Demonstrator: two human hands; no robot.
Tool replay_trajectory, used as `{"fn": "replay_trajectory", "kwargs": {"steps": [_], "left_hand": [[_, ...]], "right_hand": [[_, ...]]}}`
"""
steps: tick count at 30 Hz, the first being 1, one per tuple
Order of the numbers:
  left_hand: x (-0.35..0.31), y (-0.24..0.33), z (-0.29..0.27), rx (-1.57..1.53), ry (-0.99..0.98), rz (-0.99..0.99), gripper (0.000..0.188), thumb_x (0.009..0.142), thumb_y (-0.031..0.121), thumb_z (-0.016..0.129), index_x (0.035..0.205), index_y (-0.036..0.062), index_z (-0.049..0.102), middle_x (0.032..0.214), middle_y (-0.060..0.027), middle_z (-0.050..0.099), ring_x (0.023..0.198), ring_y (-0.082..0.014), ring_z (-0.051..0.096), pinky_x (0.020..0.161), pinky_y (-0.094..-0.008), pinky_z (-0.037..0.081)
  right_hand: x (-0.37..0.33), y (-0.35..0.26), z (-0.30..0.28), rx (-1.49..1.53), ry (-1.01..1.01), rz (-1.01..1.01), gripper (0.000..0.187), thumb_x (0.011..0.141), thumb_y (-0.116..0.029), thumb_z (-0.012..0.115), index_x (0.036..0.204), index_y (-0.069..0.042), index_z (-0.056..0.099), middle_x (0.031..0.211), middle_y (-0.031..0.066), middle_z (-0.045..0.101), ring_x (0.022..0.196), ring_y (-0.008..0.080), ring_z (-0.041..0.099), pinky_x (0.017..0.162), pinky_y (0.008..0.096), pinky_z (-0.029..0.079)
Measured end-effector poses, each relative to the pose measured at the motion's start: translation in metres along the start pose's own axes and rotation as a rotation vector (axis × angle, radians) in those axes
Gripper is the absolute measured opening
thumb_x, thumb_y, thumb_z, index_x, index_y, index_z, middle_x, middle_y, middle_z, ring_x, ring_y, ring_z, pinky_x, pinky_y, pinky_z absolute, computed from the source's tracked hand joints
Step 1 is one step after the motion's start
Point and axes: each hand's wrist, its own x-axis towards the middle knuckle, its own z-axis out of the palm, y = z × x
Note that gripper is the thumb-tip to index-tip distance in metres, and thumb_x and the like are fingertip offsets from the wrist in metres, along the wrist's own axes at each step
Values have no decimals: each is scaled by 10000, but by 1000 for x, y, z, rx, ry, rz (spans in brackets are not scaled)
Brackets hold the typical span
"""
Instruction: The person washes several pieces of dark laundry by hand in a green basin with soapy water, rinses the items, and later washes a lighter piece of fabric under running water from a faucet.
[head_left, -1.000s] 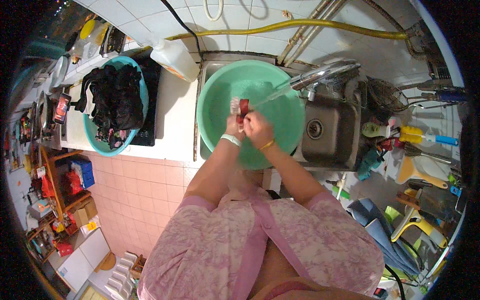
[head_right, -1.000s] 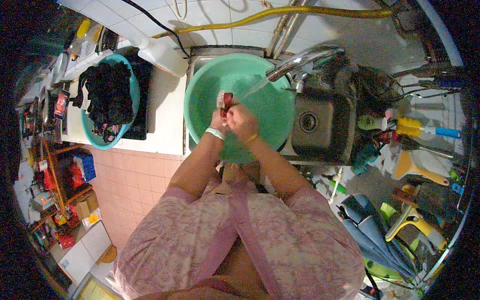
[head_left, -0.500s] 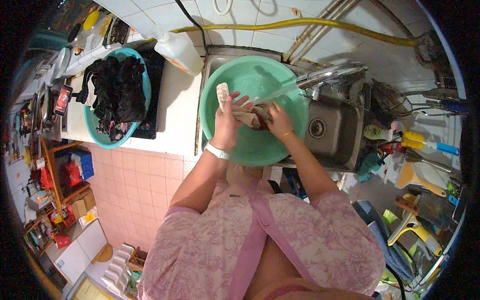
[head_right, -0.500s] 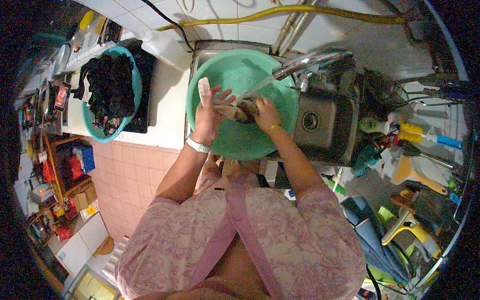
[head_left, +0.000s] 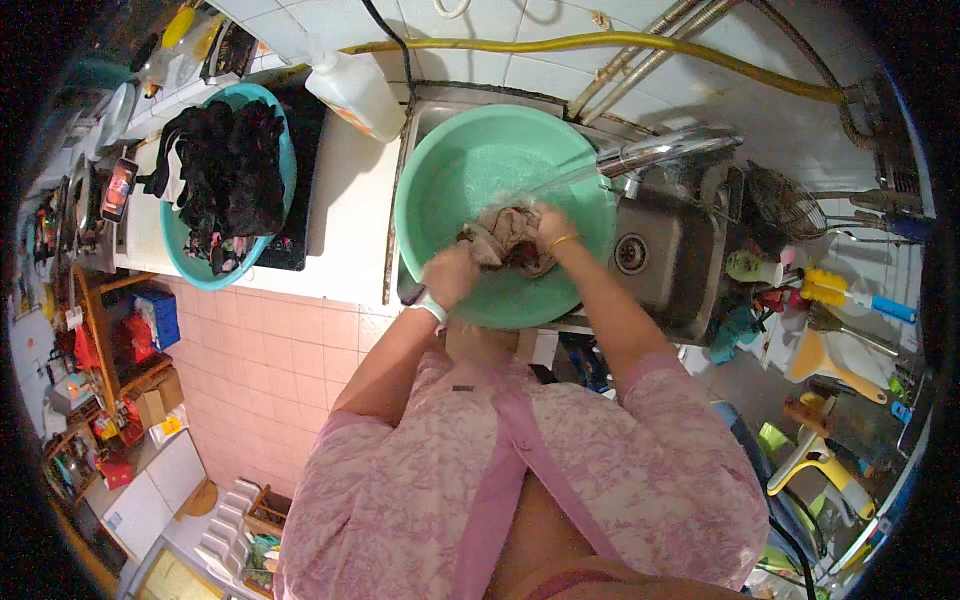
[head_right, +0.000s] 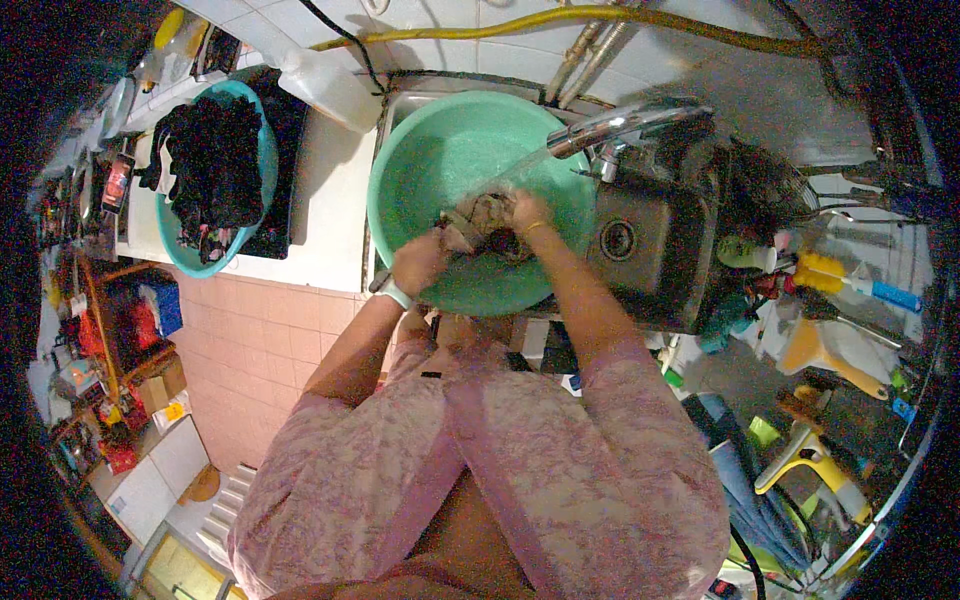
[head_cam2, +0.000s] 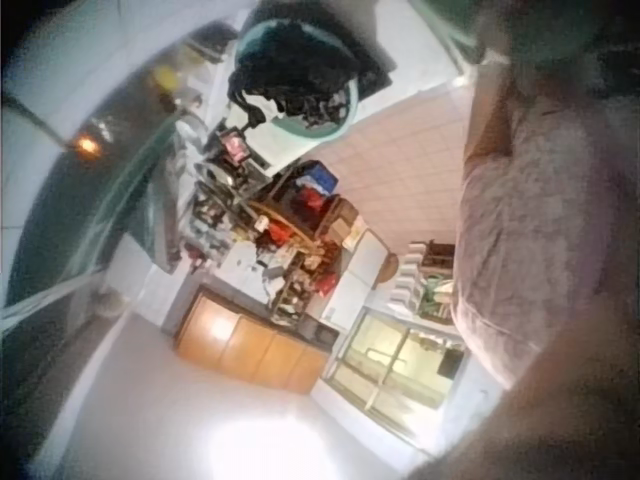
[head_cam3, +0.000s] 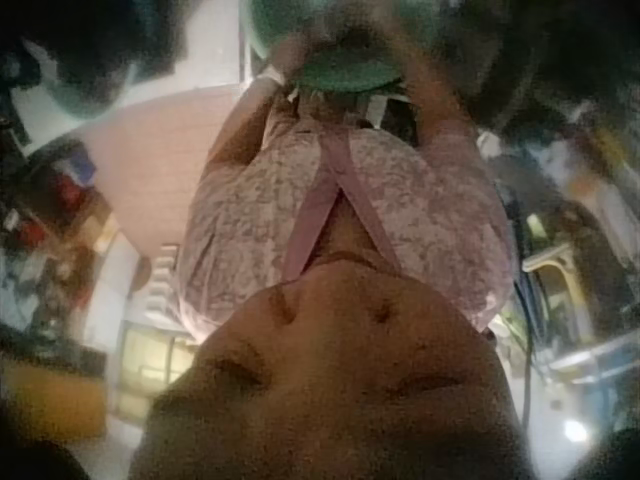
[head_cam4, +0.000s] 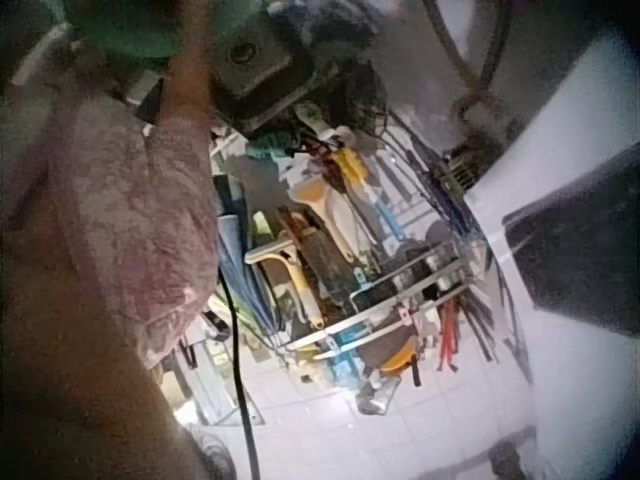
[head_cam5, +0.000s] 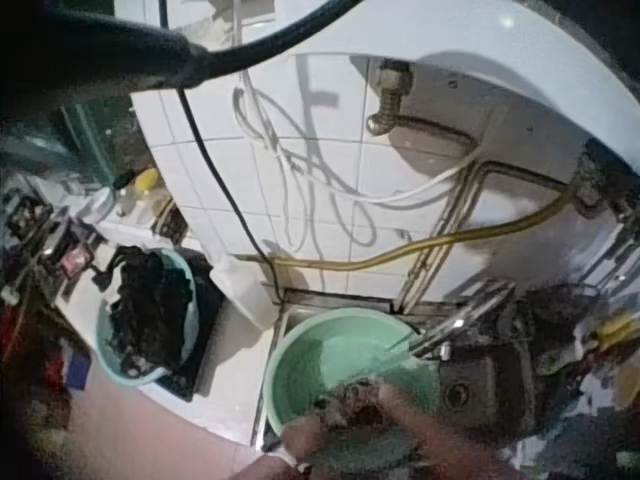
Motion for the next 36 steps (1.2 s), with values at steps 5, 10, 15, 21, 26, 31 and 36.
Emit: {"fn": "replay_trajectory", "kwargs": {"steps": [5, 10, 15, 21, 26, 31, 36], "left_hand": [[8, 23, 4, 57, 110, 109, 446, 625, 240, 621, 977, 20, 456, 874, -165, 523, 823, -315, 508, 701, -399, 423], [28, 21, 4, -268, 277, 175, 549, 588, 126, 652, 1067, 3, 414, 934, -195, 507, 865, -341, 490, 763, -378, 406], [52, 15, 3, -554, 117, 445, 543, 582, 80, 641, 1084, 20, 443, 990, -169, 521, 914, -308, 500, 794, -325, 395], [46, 6, -16, -1089, -322, 251, 319, 665, 68, 591, 960, -15, 504, 833, -85, 567, 794, -145, 532, 691, -253, 425], [39, 24, -25, -1351, -329, 291, 353, 745, 81, 526, 1071, -12, 427, 968, -48, 503, 852, -107, 481, 752, -225, 392], [29, 38, -15, -1397, -110, 237, 282, 772, 55, 475, 1046, -6, 451, 943, -38, 517, 838, -105, 487, 739, -228, 397], [26, 44, -24, -1115, 326, 199, 261, 740, 38, 485, 998, -2, 492, 857, -64, 553, 776, -141, 522, 712, -243, 412]], "right_hand": [[-8, 11, 4, 555, -97, 68, 276, 713, -193, 552, 925, -18, 528, 855, 113, 574, 778, 222, 546, 678, 321, 425], [-45, -24, -53, 1263, -170, 157, 308, 718, -177, 532, 968, 1, 516, 874, 74, 573, 764, 182, 547, 692, 275, 438], [-67, -37, -103, 1599, -344, 99, 292, 746, -127, 490, 1004, 10, 492, 934, 92, 551, 807, 202, 542, 712, 283, 440], [-44, -11, -113, 1118, -85, 42, 302, 737, -134, 549, 1010, -15, 493, 937, 82, 551, 811, 203, 542, 714, 291, 438], [-46, -13, -76, 447, 180, -361, 409, 719, -186, 580, 1070, -12, 462, 1156, 135, 404, 1056, 220, 403, 860, 297, 337], [-67, -41, -45, 912, -182, -191, 426, 714, -190, 571, 1079, -4, 455, 1034, 120, 502, 945, 221, 490, 810, 305, 383], [-48, -37, -44, 998, -106, -189, 400, 694, -195, 582, 1017, 14, 475, 883, 100, 558, 814, 190, 538, 726, 300, 423]]}}
